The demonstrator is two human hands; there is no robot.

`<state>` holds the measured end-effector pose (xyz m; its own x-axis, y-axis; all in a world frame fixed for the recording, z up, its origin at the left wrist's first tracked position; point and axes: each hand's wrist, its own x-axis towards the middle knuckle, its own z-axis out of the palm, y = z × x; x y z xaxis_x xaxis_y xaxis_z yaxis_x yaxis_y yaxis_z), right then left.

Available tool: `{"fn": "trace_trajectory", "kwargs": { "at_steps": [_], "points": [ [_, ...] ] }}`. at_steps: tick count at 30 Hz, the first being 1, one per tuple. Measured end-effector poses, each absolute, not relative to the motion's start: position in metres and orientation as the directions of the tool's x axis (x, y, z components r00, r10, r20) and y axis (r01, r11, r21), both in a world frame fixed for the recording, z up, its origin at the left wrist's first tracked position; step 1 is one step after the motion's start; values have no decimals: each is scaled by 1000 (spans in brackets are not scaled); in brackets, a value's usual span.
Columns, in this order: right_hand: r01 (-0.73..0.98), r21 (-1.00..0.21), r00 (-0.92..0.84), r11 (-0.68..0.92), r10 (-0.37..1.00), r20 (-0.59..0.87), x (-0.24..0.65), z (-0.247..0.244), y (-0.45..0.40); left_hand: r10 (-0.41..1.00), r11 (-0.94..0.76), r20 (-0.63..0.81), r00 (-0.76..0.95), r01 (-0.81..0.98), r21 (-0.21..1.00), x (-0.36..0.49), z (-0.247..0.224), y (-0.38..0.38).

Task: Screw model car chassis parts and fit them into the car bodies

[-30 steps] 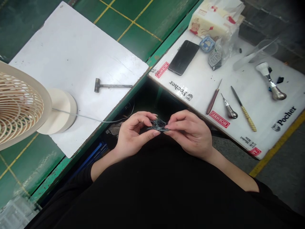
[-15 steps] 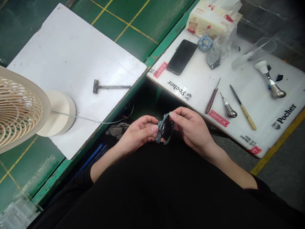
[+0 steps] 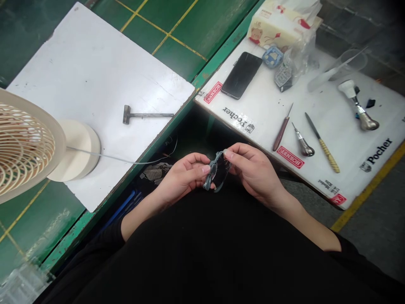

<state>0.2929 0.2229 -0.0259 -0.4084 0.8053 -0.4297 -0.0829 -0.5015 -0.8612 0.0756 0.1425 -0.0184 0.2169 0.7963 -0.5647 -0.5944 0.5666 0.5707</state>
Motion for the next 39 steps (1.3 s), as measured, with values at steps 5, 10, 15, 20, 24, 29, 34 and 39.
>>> {"fn": "trace_trajectory", "kwargs": {
  "at_steps": [5,10,15,20,24,29,34,39],
  "points": [
    [-67,-876,-408,-477,814,-413,294,-22,222,798,567,-562,219,-590,575,75,-20,142],
    [-67,-876,-399,-478,817,-416,297,-20,222,784,574,-580,223,-616,539,76,-21,141],
    [-70,-878,-361,-474,832,-421,297,-20,223,784,602,-554,281,-561,568,73,-22,141],
    [-48,-902,-358,-430,850,-386,298,-22,224,822,553,-522,227,-535,638,71,-25,140],
    [-16,-926,-357,-377,867,-347,300,-25,223,858,496,-488,159,-499,710,71,-29,138],
    [11,-942,-376,-334,872,-314,303,-28,221,885,454,-443,142,-469,758,69,-30,139],
    [0,-948,-389,-318,874,-292,303,-29,221,895,430,-429,120,-484,762,69,-29,137],
    [-2,-961,-399,-277,881,-253,302,-28,221,901,398,-430,49,-487,777,68,-29,134]
  ]
}}
